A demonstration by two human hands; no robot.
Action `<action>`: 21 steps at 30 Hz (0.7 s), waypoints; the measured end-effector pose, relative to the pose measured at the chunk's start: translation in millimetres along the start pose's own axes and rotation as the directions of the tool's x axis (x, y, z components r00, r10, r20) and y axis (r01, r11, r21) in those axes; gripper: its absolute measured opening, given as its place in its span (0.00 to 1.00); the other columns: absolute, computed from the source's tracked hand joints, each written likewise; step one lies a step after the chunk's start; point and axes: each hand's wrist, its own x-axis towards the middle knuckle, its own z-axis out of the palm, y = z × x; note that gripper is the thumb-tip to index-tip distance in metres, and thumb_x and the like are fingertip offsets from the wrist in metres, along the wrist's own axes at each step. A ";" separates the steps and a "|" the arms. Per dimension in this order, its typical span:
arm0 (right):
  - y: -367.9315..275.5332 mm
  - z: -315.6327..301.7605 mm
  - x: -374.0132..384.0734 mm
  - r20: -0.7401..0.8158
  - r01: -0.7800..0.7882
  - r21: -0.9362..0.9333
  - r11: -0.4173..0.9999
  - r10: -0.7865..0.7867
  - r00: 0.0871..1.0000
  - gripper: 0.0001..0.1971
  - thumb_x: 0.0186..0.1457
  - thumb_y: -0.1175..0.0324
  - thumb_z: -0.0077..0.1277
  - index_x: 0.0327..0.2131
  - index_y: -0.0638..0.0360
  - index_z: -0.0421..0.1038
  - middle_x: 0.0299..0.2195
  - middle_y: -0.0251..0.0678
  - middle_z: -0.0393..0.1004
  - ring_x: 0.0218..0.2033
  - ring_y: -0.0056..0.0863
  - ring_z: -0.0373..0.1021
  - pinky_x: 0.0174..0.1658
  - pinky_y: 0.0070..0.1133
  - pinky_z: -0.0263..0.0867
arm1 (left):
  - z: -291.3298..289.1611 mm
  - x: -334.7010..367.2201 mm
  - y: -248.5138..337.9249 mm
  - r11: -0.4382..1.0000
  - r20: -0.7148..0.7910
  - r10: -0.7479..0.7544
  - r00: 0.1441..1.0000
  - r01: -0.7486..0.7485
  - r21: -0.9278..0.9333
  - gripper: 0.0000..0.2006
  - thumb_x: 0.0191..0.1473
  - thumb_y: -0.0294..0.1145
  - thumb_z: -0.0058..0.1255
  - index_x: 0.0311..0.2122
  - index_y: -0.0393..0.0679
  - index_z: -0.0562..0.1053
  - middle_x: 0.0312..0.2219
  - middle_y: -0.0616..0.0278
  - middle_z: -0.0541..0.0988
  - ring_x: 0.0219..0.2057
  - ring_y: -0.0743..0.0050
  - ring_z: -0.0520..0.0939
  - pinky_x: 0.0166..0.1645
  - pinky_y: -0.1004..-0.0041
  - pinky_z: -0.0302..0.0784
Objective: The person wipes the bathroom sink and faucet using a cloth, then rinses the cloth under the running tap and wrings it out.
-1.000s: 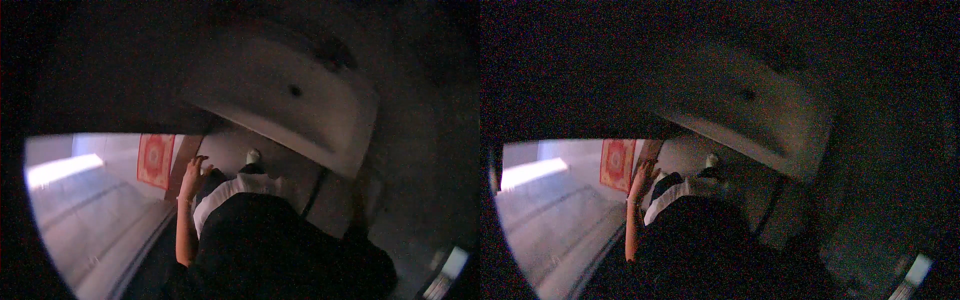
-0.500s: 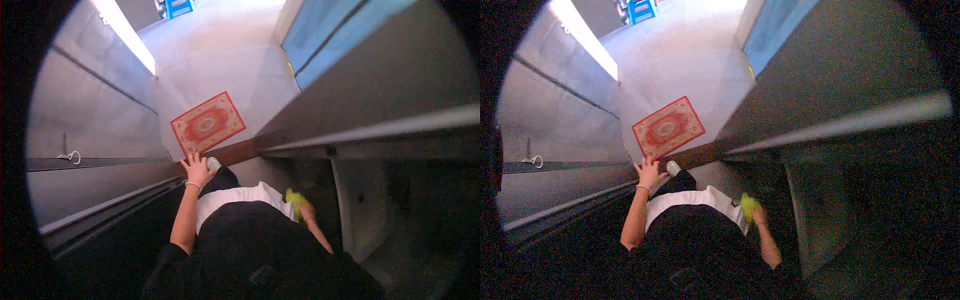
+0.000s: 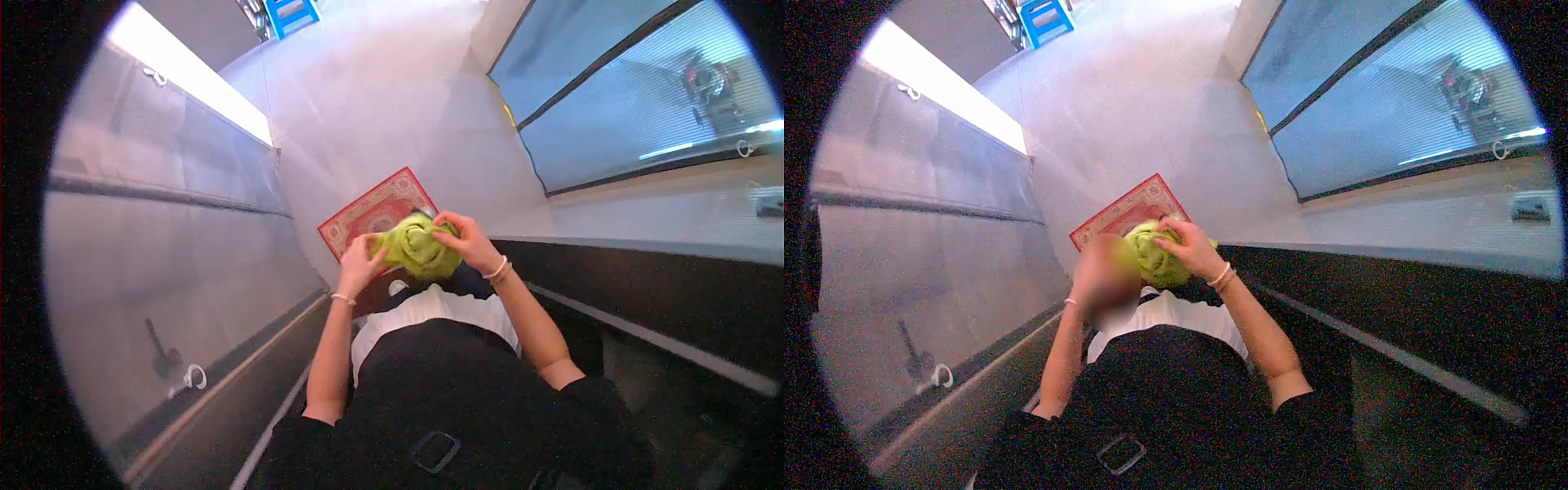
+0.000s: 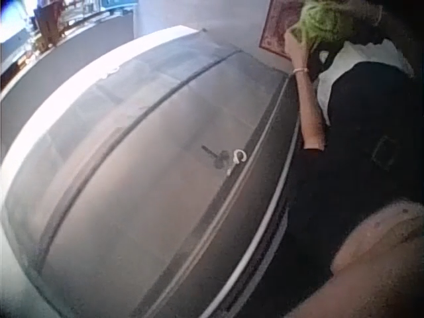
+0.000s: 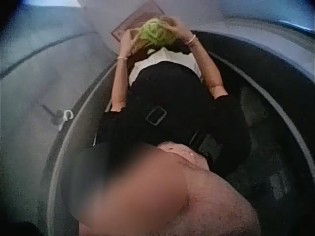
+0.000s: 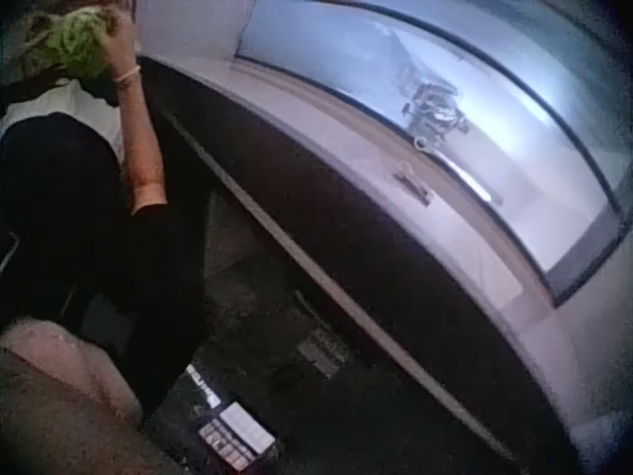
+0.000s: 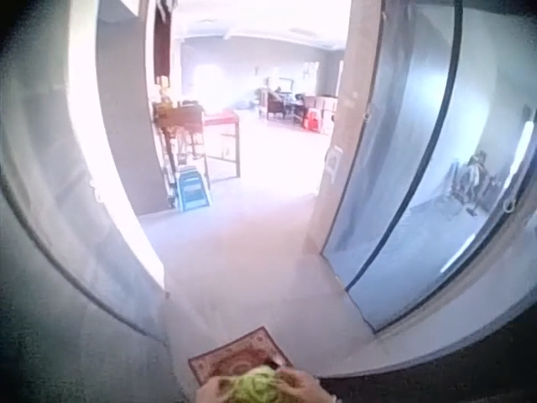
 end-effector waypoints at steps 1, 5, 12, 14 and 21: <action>-11.3 -0.6 19.5 0.022 -0.016 0.252 0.967 0.011 1.000 0.11 0.47 0.64 0.49 0.32 0.60 0.67 0.24 0.42 0.70 0.28 0.29 0.67 0.34 0.22 0.62 | 0.2 16.1 7.6 0.993 -0.012 0.073 0.997 -0.072 0.089 0.19 0.44 0.37 0.51 0.41 0.41 0.66 0.35 0.56 0.73 0.38 0.59 0.74 0.42 0.65 0.67; -12.0 -24.1 100.4 -0.006 -0.021 -0.052 0.998 0.021 1.000 0.10 0.49 0.65 0.47 0.32 0.62 0.67 0.27 0.35 0.71 0.29 0.21 0.66 0.34 0.20 0.61 | -7.1 96.7 17.7 1.000 0.068 -0.003 0.998 0.002 0.016 0.19 0.46 0.32 0.46 0.45 0.41 0.63 0.40 0.52 0.71 0.44 0.55 0.70 0.44 0.60 0.66; -42.0 -130.3 201.6 -0.164 0.152 0.288 0.945 -0.108 0.980 0.06 0.47 0.72 0.50 0.30 0.62 0.67 0.31 0.31 0.66 0.36 0.19 0.63 0.41 0.17 0.60 | -56.5 270.8 67.4 0.964 0.146 0.232 0.962 -0.207 -0.169 0.25 0.46 0.33 0.50 0.49 0.37 0.59 0.45 0.53 0.66 0.47 0.61 0.67 0.50 0.68 0.63; -59.1 -158.5 230.2 -0.229 0.368 -0.127 0.921 -0.388 0.893 0.06 0.46 0.72 0.50 0.29 0.63 0.67 0.35 0.33 0.65 0.41 0.24 0.62 0.45 0.21 0.57 | -63.6 327.1 91.7 0.916 0.171 0.397 0.902 -0.378 -0.133 0.29 0.44 0.34 0.53 0.51 0.37 0.57 0.47 0.54 0.64 0.49 0.62 0.65 0.53 0.68 0.60; -53.2 -263.3 256.7 -0.495 0.348 0.605 0.716 -0.003 0.869 0.05 0.49 0.74 0.47 0.32 0.63 0.69 0.35 0.32 0.68 0.38 0.21 0.64 0.44 0.18 0.58 | -33.5 450.1 236.8 0.843 0.478 0.510 0.716 -0.302 -0.446 0.30 0.38 0.32 0.58 0.49 0.42 0.61 0.40 0.55 0.68 0.45 0.63 0.68 0.49 0.69 0.63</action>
